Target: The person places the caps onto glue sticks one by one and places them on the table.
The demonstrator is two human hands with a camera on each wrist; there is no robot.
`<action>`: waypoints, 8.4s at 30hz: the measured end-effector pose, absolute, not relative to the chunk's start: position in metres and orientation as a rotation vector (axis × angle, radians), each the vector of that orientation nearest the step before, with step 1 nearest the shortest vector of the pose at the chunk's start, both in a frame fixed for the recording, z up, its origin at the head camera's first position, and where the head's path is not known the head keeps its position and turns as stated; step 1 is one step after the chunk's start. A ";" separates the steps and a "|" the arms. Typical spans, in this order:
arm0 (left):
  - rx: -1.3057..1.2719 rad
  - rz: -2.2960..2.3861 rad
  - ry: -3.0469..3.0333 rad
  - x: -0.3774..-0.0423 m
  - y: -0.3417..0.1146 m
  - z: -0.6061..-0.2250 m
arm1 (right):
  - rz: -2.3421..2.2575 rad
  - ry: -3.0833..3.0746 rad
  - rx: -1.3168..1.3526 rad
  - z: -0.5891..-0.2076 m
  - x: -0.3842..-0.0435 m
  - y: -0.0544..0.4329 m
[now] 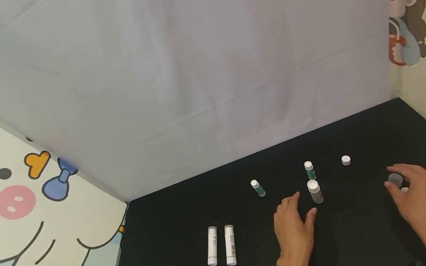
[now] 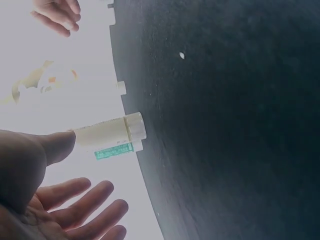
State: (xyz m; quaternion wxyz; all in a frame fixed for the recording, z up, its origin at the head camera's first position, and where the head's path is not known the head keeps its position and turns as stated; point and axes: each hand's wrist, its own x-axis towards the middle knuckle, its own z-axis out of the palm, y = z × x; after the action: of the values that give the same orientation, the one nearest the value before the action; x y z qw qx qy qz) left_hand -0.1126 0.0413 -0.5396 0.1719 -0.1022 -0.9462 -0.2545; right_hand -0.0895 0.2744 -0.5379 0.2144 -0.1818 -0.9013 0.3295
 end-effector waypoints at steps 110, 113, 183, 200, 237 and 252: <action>-0.280 -0.969 -2.673 -0.103 0.020 -0.539 | 1.206 -2.498 -0.084 -0.523 -0.102 0.203; -0.279 -0.972 -2.673 -0.102 0.018 -0.538 | 1.210 -2.480 -0.049 -0.523 -0.103 0.200; -0.155 -1.021 -2.726 -0.091 -0.004 -0.539 | 1.478 -2.624 0.443 -0.521 -0.123 0.157; -0.125 -1.096 -2.727 -0.089 -0.010 -0.546 | 1.453 -2.633 0.591 -0.531 -0.124 0.145; 0.028 -0.981 -2.672 -0.097 -0.031 -0.542 | 1.528 -2.660 0.584 -0.532 -0.137 0.104; 0.072 -0.930 -2.624 -0.093 -0.040 -0.547 | 1.680 -2.657 0.456 -0.532 -0.138 0.081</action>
State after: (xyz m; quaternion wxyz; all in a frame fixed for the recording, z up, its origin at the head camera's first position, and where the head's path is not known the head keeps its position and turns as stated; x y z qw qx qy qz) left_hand -0.0934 -0.0396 -0.5470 0.1772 0.0253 -0.9273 -0.3286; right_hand -0.1380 0.0811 -0.5321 -0.0173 0.1436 -0.8363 0.5289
